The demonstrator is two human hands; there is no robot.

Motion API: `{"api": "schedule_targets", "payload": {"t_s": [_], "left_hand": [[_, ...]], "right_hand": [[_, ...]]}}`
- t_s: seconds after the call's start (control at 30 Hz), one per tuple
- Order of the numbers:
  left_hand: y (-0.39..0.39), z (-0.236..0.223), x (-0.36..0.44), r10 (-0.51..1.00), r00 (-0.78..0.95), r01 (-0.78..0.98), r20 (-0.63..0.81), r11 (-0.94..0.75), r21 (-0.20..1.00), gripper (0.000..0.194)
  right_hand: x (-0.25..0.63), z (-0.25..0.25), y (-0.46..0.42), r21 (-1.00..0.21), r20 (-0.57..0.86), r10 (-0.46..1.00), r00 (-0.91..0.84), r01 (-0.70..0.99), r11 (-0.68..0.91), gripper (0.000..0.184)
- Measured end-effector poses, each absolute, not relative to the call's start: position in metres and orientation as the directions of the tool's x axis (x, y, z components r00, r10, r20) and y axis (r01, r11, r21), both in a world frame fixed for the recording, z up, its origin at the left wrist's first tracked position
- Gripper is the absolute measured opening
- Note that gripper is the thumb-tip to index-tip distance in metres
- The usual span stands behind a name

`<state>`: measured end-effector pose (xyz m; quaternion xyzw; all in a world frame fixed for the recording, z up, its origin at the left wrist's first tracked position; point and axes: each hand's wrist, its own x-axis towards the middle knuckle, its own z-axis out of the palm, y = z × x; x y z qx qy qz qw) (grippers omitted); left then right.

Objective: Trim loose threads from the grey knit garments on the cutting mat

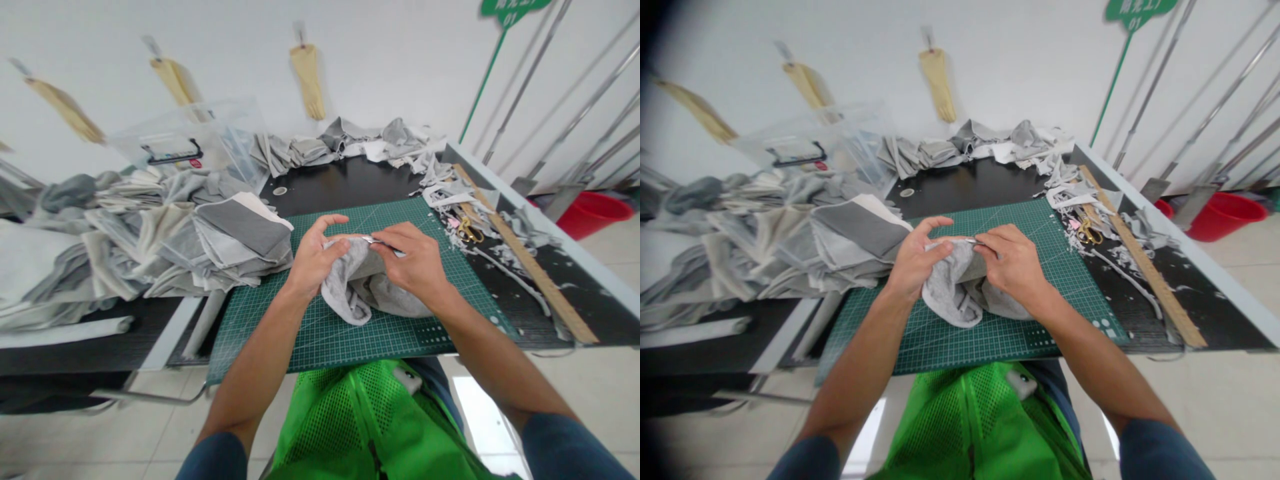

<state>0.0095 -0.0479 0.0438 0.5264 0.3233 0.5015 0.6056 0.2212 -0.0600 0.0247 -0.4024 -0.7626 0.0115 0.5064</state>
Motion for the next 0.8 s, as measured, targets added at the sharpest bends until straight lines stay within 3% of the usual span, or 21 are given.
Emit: {"api": "schedule_targets", "payload": {"t_s": [0.57, 0.7, 0.8], "left_hand": [[-0.0485, 0.0409, 0.0099, 0.94, 0.291, -0.2, 0.178, -0.122, 0.972, 0.071], [-0.0489, 0.0415, 0.0102, 0.946, 0.277, -0.21, 0.166, -0.11, 0.972, 0.071], [-0.0498, 0.042, 0.011, 0.947, 0.276, -0.202, 0.163, -0.109, 0.973, 0.069]], "right_hand": [[0.2192, 0.0241, -0.0614, -0.452, 0.753, 0.642, -0.148, 0.592, 0.667, 0.017], [0.2204, 0.0301, -0.0629, -0.539, 0.72, 0.69, -0.07, 0.57, 0.62, 0.015], [0.2224, 0.0321, -0.0616, -0.663, 0.616, 0.787, -0.02, 0.526, 0.533, 0.023]]}}
